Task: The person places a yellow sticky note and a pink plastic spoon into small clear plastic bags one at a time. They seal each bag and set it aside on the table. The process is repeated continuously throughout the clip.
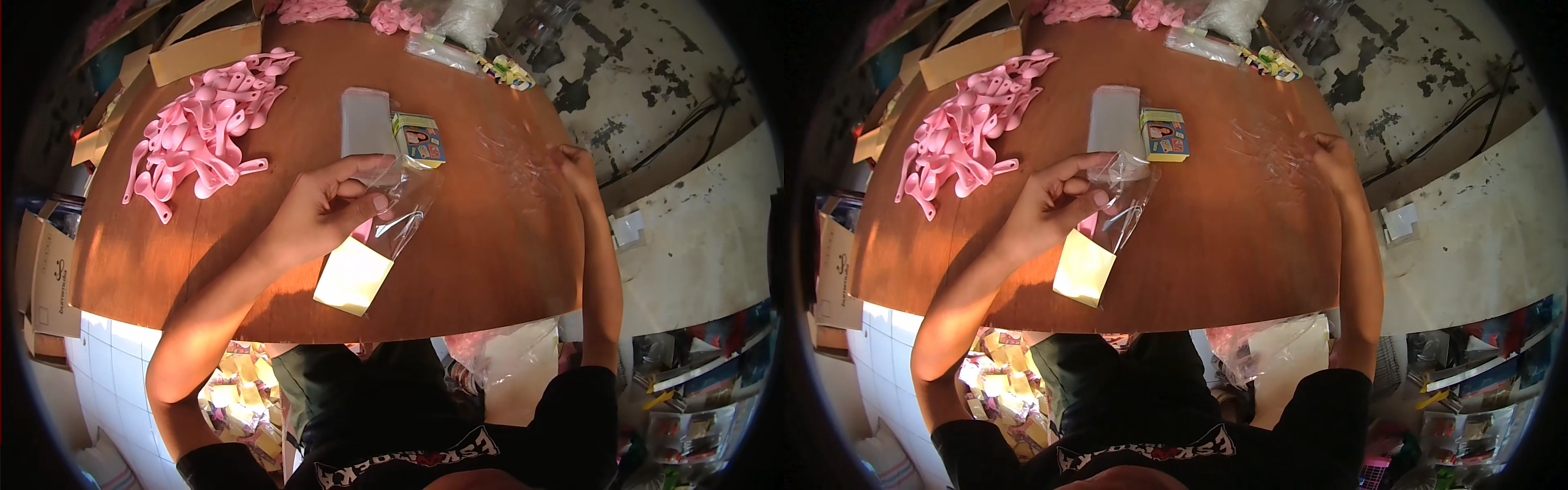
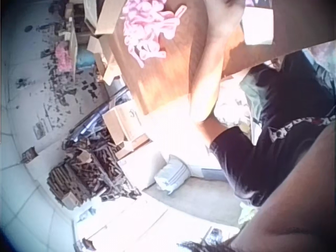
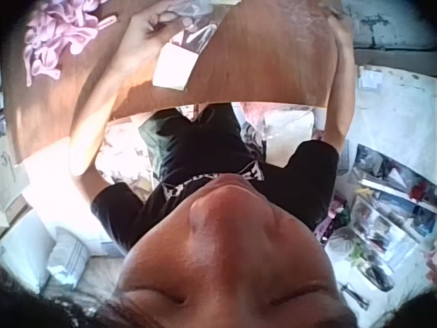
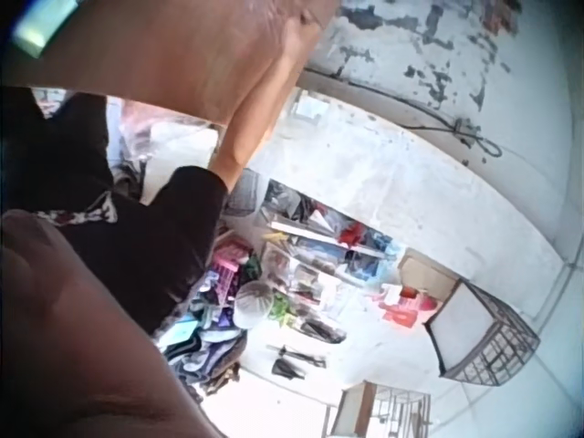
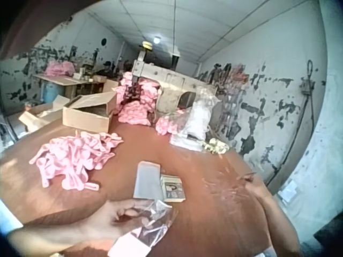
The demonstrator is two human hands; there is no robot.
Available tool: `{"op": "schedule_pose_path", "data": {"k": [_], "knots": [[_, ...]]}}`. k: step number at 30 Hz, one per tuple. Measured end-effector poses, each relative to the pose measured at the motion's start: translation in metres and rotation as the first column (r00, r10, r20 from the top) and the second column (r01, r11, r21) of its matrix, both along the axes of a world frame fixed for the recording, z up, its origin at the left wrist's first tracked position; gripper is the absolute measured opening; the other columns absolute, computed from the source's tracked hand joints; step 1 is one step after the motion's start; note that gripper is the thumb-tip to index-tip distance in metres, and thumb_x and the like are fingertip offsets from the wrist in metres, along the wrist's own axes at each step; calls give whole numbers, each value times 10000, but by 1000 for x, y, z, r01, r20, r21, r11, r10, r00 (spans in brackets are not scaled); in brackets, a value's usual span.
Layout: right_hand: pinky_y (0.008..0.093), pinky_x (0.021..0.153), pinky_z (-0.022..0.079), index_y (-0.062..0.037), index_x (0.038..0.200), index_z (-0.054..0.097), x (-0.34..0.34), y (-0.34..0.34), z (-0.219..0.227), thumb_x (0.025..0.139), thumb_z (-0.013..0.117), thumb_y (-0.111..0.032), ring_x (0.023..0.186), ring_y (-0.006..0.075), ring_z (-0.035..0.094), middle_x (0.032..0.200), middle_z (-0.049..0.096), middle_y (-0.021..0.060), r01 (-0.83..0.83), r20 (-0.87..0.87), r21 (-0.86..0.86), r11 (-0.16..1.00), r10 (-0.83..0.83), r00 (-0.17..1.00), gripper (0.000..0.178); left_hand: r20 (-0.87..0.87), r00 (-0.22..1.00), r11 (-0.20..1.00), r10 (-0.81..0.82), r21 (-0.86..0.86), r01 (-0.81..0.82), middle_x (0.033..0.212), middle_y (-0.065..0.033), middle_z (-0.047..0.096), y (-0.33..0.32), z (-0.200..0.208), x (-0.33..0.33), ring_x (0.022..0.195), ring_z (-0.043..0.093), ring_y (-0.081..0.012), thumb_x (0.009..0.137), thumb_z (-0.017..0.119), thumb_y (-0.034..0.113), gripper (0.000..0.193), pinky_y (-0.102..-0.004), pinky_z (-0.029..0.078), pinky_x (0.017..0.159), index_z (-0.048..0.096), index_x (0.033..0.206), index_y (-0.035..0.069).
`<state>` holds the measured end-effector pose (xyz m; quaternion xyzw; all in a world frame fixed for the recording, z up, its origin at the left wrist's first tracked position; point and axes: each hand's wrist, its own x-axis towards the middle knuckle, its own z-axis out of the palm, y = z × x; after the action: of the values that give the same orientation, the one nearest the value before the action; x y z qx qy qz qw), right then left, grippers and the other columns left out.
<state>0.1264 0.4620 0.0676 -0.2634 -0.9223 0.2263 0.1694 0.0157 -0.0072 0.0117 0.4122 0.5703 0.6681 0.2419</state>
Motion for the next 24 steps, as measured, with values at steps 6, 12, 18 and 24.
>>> {"op": "schedule_pose_path", "data": {"k": [6, 12, 18, 24], "knots": [[231, 756, 476, 8, 972, 710, -18, -170, 18, 932, 640, -358, 839, 83, 616, 874, 694, 44, -597, -256, -290, 748, 541, 802, 375, -58, 998, 996, 26, 87, -21, 902, -76, 720, 4, 4, 0, 776, 586, -36, 941, 608, 44, 470, -202, 478, 678, 450, 1379, -14], [247, 762, 495, 19, 954, 708, -30, -274, 20, 887, 682, -193, 830, 99, 638, 862, 704, 64, -706, -295, -392, 590, 646, 704, 224, -10, 999, 993, 30, 117, -29, 958, -113, 709, 1, -4, 0, 886, 624, -81, 935, 612, 43, 604, -236, 499, 776, 314, 1458, 7], [252, 645, 496, 18, 842, 693, -31, -288, 67, 813, 692, -66, 707, 92, 630, 767, 691, 67, -756, -579, -13, 655, 611, 540, 89, -103, 972, 906, 210, 395, -154, 1380, -224, 419, 0, 4, -5, 1239, 477, -313, 962, 540, 426, 809, -427, 336, 1077, 90, 1518, 49], [255, 611, 494, -6, 803, 702, -61, -274, 60, 787, 696, -70, 693, 102, 645, 751, 688, 78, -699, -307, 418, 580, 815, 492, 66, -239, 928, 935, 287, 280, -217, 1410, -187, 400, -1, -3, -11, 1311, 409, -282, 905, 657, 292, 782, -445, 283, 1119, 210, 1490, 30]]}}
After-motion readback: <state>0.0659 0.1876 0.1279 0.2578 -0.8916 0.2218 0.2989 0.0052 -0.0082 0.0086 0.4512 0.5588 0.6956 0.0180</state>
